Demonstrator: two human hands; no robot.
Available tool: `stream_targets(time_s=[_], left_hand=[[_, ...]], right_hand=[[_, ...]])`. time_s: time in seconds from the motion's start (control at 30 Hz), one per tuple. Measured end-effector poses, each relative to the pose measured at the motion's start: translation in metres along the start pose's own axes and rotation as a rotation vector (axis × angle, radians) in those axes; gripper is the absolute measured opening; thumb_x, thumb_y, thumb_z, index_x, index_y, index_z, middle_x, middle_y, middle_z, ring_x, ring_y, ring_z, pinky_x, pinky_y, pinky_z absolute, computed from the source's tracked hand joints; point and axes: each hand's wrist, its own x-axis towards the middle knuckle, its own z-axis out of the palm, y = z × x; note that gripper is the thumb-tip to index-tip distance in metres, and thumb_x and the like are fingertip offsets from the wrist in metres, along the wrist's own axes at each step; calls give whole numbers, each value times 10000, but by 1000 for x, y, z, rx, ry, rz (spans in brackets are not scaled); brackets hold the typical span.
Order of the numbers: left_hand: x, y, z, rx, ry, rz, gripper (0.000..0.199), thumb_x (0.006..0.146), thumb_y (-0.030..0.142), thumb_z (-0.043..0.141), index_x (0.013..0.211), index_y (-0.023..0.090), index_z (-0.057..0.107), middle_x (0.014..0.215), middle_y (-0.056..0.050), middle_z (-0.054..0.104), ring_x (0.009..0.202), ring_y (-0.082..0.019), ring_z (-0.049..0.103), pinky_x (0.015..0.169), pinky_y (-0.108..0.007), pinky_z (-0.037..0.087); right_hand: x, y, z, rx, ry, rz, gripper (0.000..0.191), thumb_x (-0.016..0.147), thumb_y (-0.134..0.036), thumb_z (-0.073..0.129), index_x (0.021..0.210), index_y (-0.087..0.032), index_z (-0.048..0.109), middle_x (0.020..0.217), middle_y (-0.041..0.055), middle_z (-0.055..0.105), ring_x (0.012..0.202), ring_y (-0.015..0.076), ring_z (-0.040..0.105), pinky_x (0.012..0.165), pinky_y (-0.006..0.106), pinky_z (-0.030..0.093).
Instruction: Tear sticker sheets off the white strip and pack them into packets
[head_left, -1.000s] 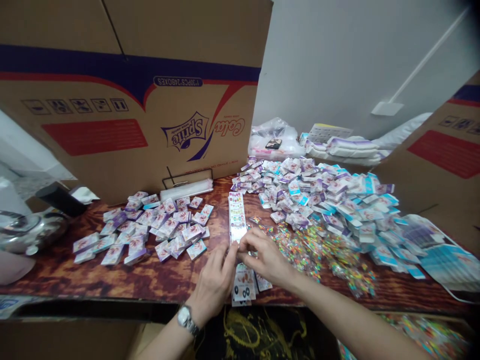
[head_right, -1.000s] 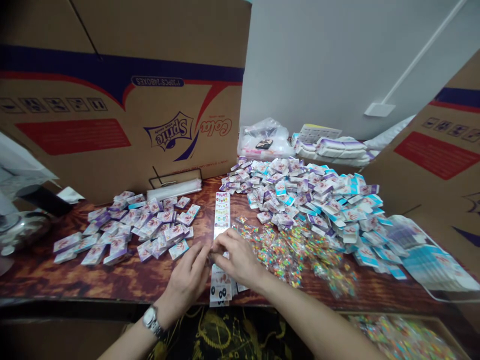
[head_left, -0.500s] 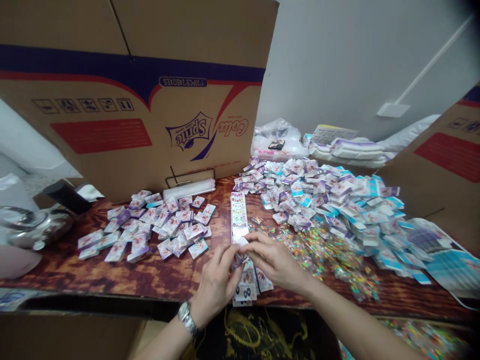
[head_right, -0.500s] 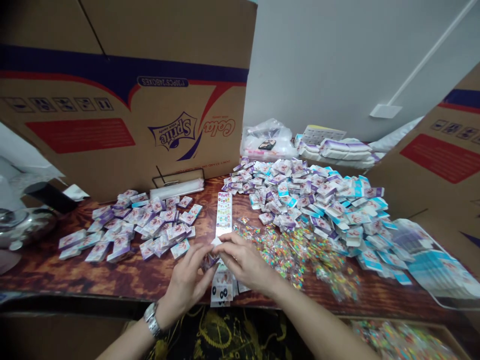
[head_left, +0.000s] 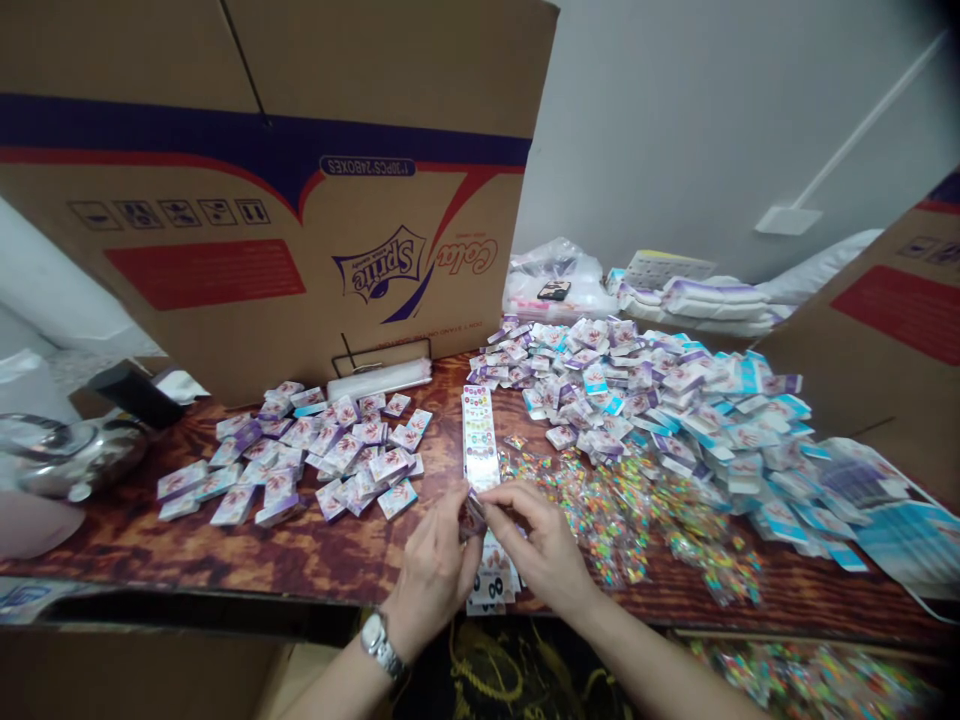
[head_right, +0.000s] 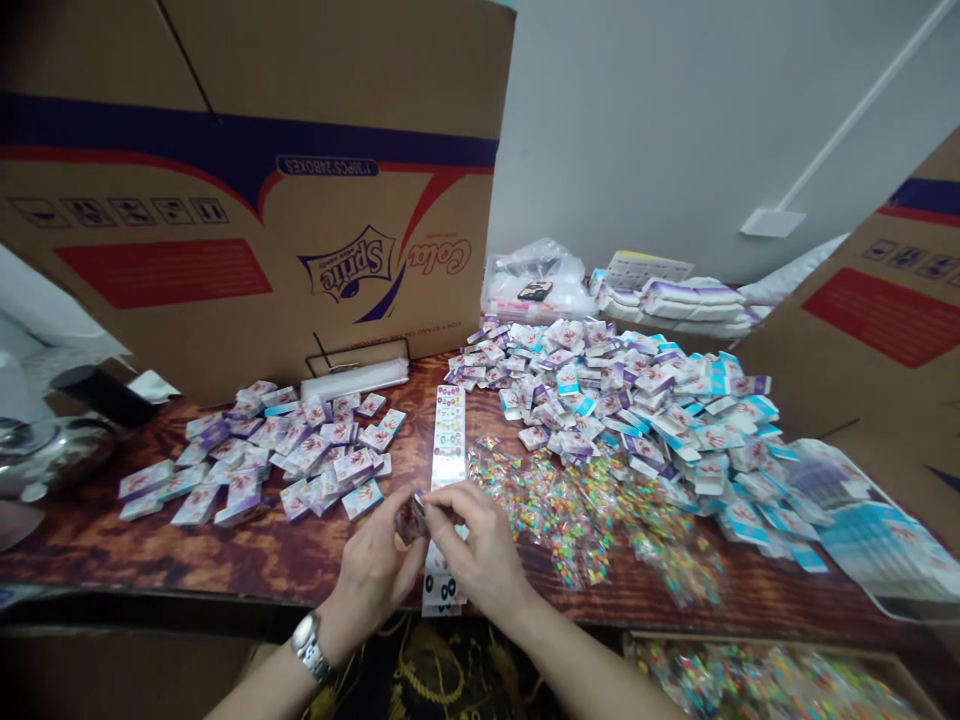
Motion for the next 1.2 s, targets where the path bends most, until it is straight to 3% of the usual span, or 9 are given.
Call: stream_targets(time_s=[0.17, 0.4, 0.6, 0.73, 0.87, 1.0, 1.03, 1.1, 1.2], left_hand=[[-1, 1, 1, 32, 2, -9, 581, 850, 116, 447, 1390, 87, 236, 1235, -172, 538, 1131, -231, 539, 937, -335, 470], [-1, 3, 4, 129, -40, -1, 675, 867, 140, 423, 1446, 100, 79, 1245, -190, 524, 1111, -258, 531, 920, -369, 474], [4, 8, 5, 183, -87, -48, 693, 867, 106, 357, 1442, 66, -28, 1198, -241, 496, 1088, -309, 504, 839, -436, 490], [2, 11, 6, 120, -121, -76, 682, 880, 121, 332, 1437, 62, -57, 1212, -245, 467, 1095, -301, 483, 849, -440, 480], [2, -6, 2, 146, -123, -57, 660, 899, 163, 347, 1444, 85, -17, 1215, -227, 470, 1082, -286, 488, 853, -428, 480], [27, -58, -24, 308, -69, -133, 572, 893, 242, 428, 1416, 111, 235, 1039, -181, 565, 955, -283, 547, 738, -389, 514], [37, -72, -32, 368, -38, -174, 561, 891, 258, 438, 1400, 91, 271, 1070, -203, 557, 1017, -319, 527, 769, -428, 502], [54, -90, -46, 442, 40, -181, 591, 862, 302, 493, 1371, 56, 319, 1277, -265, 434, 1217, -416, 364, 915, -567, 388], [57, -81, -44, 375, 16, -102, 590, 856, 299, 511, 1370, 81, 321, 1411, -236, 310, 1329, -392, 213, 1022, -581, 275]], right_hand=[[4, 1, 4, 42, 27, 138, 139, 832, -184, 541, 928, -197, 641, 853, 25, 645, 794, 150, 607, 711, 259, 490], [6, -7, 5, -136, 67, 31, 154, 811, -142, 532, 871, -198, 662, 797, 36, 620, 766, 167, 592, 694, 287, 486], [-11, -2, 19, -234, 125, -228, 360, 888, -101, 436, 1224, -209, 512, 1020, 84, 631, 937, 197, 571, 827, 352, 479], [-25, 2, 32, -295, 145, -280, 508, 886, -66, 407, 1372, -201, 345, 1159, 111, 587, 1077, 220, 515, 906, 402, 456], [-15, 12, 24, -200, -26, -150, 422, 926, -164, 383, 1346, -206, 385, 1176, 104, 591, 1095, 201, 535, 922, 380, 465], [26, 48, -3, -261, -156, -36, 417, 944, -273, 378, 1356, -208, 371, 1205, 105, 587, 1097, 206, 553, 915, 397, 462], [38, 60, -10, -336, -161, -54, 418, 939, -289, 383, 1345, -188, 394, 1234, 122, 567, 1133, 222, 529, 940, 414, 438], [58, 84, -19, -529, -306, -87, 489, 923, -316, 409, 1378, -148, 350, 1336, 150, 476, 1233, 247, 436, 1012, 442, 360], [76, 112, -23, -669, -510, -119, 717, 829, -442, 550, 1414, -122, 289, 1455, 160, 296, 1347, 305, 241, 1072, 467, 264]])
